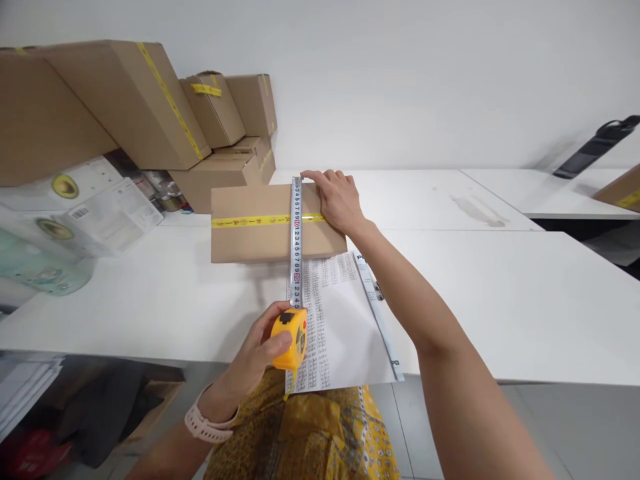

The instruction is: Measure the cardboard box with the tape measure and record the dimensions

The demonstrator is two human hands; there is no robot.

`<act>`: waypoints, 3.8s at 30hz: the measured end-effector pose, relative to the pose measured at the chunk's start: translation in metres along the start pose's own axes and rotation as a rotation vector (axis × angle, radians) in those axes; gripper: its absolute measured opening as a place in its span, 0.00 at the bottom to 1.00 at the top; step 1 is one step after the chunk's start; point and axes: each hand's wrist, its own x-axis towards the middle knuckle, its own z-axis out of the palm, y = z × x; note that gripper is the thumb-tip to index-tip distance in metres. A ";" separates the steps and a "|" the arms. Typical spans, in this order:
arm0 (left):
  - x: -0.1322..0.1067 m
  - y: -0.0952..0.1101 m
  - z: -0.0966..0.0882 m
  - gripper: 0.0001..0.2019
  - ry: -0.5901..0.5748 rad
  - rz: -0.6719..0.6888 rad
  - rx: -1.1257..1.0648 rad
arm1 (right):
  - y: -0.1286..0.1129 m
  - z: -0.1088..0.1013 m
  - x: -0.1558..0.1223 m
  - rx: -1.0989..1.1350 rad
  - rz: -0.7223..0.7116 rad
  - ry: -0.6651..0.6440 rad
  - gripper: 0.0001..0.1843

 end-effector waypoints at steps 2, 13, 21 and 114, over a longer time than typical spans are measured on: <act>-0.002 -0.004 0.002 0.24 -0.010 -0.015 -0.011 | 0.001 0.001 0.002 -0.043 -0.055 -0.001 0.27; 0.007 -0.027 0.020 0.27 -0.013 0.044 0.085 | 0.010 0.008 0.006 -0.089 -0.160 -0.038 0.26; 0.008 -0.030 0.018 0.27 -0.016 0.047 0.097 | 0.008 0.006 0.004 -0.079 -0.157 -0.030 0.27; 0.122 0.002 -0.066 0.21 0.093 0.552 1.775 | 0.029 0.028 -0.227 0.058 0.328 -0.157 0.22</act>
